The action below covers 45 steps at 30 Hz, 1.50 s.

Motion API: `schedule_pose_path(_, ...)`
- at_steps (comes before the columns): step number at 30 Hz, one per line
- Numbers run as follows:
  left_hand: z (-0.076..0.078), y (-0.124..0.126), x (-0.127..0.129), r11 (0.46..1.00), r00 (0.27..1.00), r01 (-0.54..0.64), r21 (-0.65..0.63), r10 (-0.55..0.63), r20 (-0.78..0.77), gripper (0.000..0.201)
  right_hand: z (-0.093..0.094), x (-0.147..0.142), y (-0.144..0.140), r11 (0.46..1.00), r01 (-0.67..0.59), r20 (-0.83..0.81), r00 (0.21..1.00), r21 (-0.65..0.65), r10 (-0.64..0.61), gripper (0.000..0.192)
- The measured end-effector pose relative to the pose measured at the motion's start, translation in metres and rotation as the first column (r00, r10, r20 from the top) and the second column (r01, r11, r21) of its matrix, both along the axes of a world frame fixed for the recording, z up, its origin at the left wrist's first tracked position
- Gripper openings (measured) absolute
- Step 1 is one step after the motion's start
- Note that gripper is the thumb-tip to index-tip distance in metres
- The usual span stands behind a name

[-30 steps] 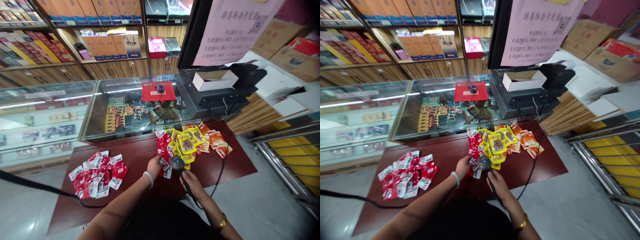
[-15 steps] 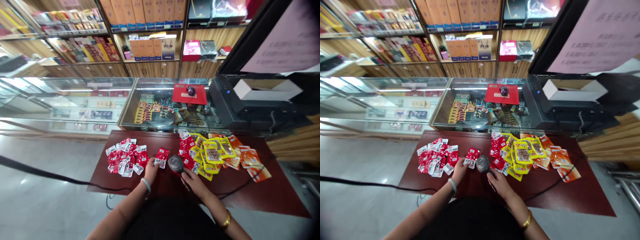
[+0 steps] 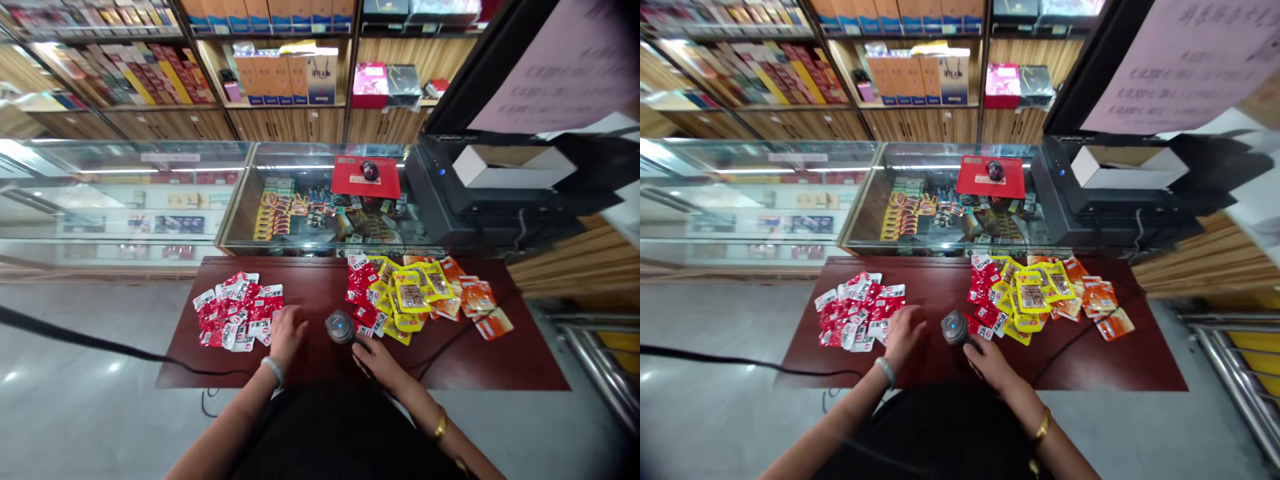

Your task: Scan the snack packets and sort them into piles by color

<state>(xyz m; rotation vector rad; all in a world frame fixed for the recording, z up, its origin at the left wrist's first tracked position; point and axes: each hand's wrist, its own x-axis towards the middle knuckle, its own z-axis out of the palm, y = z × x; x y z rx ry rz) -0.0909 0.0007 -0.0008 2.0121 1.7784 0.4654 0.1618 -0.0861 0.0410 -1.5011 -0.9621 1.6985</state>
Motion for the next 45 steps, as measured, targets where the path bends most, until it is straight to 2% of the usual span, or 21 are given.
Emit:
schedule_pose_path(1, -0.002, 0.003, 0.016, 0.989, 0.992, 0.125, -0.074, -0.125, 0.003, 0.039, 0.0, 0.006, -0.004, 0.998, 0.053, -0.027, 0.998, -0.028, -0.053, 0.045)
schedule_pose_path(3, -0.004, 0.009, 0.049, 0.934, 0.951, 0.303, -0.19, -0.309, -0.004, 0.042, 0.0, 0.02, -0.011, 0.982, 0.168, -0.071, 0.982, -0.089, -0.175, 0.044)
schedule_pose_path(6, -0.003, 0.016, 0.092, 0.837, 0.858, 0.489, -0.246, -0.513, -0.037, 0.045, 0.002, 0.04, -0.019, 0.937, 0.317, -0.113, 0.936, -0.147, -0.334, 0.044)
schedule_pose_path(10, -0.001, 0.017, 0.127, 0.714, 0.715, 0.653, -0.254, -0.691, -0.106, 0.041, 0.005, 0.053, -0.024, 0.897, 0.407, -0.087, 0.901, -0.172, -0.425, 0.047)
schedule_pose_path(13, -0.004, 0.015, 0.135, 0.68, 0.672, 0.671, -0.296, -0.726, -0.145, 0.038, 0.005, 0.049, -0.025, 0.898, 0.409, -0.088, 0.9, -0.161, -0.426, 0.048)
schedule_pose_path(15, -0.01, 0.015, 0.132, 0.694, 0.701, 0.619, -0.366, -0.699, -0.141, 0.035, 0.004, 0.044, -0.026, 0.911, 0.384, -0.096, 0.911, -0.149, -0.4, 0.048)
schedule_pose_path(18, -0.019, 0.021, 0.114, 0.724, 0.806, 0.488, -0.488, -0.588, -0.068, 0.023, 0.002, 0.033, -0.026, 0.937, 0.315, -0.089, 0.94, -0.149, -0.33, 0.047)
schedule_pose_path(21, -0.027, 0.032, 0.084, 0.775, 0.939, 0.296, -0.558, -0.343, 0.02, 0.018, -0.001, 0.022, -0.024, 0.968, 0.208, -0.08, 0.972, -0.139, -0.22, 0.053)
schedule_pose_path(23, -0.029, 0.038, 0.063, 0.811, 0.986, 0.164, -0.562, -0.152, 0.069, 0.019, -0.002, 0.015, -0.019, 0.988, 0.11, -0.079, 0.99, -0.108, -0.118, 0.056)
schedule_pose_path(25, -0.027, 0.042, 0.046, 0.828, 0.992, 0.075, -0.555, -0.005, 0.126, 0.019, -0.003, 0.007, -0.014, 0.997, 0.008, -0.075, 0.997, -0.078, -0.014, 0.057)
schedule_pose_path(27, -0.022, 0.043, 0.033, 0.833, 0.98, 0.018, -0.552, 0.093, 0.173, 0.019, -0.003, 0.0, -0.007, 0.996, -0.075, -0.07, 0.995, -0.057, 0.071, 0.056)
schedule_pose_path(32, -0.011, 0.041, 0.017, 0.878, 0.968, -0.031, -0.478, 0.146, 0.206, 0.012, -0.002, -0.017, 0.009, 0.976, -0.212, -0.085, 0.975, -0.053, 0.207, 0.06)
schedule_pose_path(36, -0.006, 0.045, -0.011, 0.88, 0.957, -0.111, -0.462, 0.22, 0.189, 0.014, -0.006, -0.025, 0.016, 0.961, -0.274, -0.073, 0.96, -0.031, 0.272, 0.058)
schedule_pose_path(38, -0.002, 0.049, -0.034, 0.882, 0.955, -0.188, -0.433, 0.267, 0.13, 0.022, -0.009, -0.026, 0.018, 0.963, -0.27, -0.056, 0.961, -0.008, 0.269, 0.056)
schedule_pose_path(41, 0.009, 0.057, -0.065, 0.887, 0.946, -0.316, -0.337, 0.322, -0.041, 0.03, -0.011, -0.022, 0.018, 0.98, -0.201, -0.067, 0.978, -0.006, 0.2, 0.053)
schedule_pose_path(43, 0.016, 0.062, -0.071, 0.91, 0.915, -0.391, -0.137, 0.368, -0.166, 0.041, -0.011, -0.016, 0.015, 0.991, -0.132, -0.096, 0.987, -0.029, 0.128, 0.052)
schedule_pose_path(45, 0.021, 0.067, -0.056, 0.937, 0.915, -0.35, 0.003, 0.342, -0.213, 0.049, -0.009, -0.008, 0.011, 0.996, -0.062, -0.118, 0.991, -0.062, 0.055, 0.052)
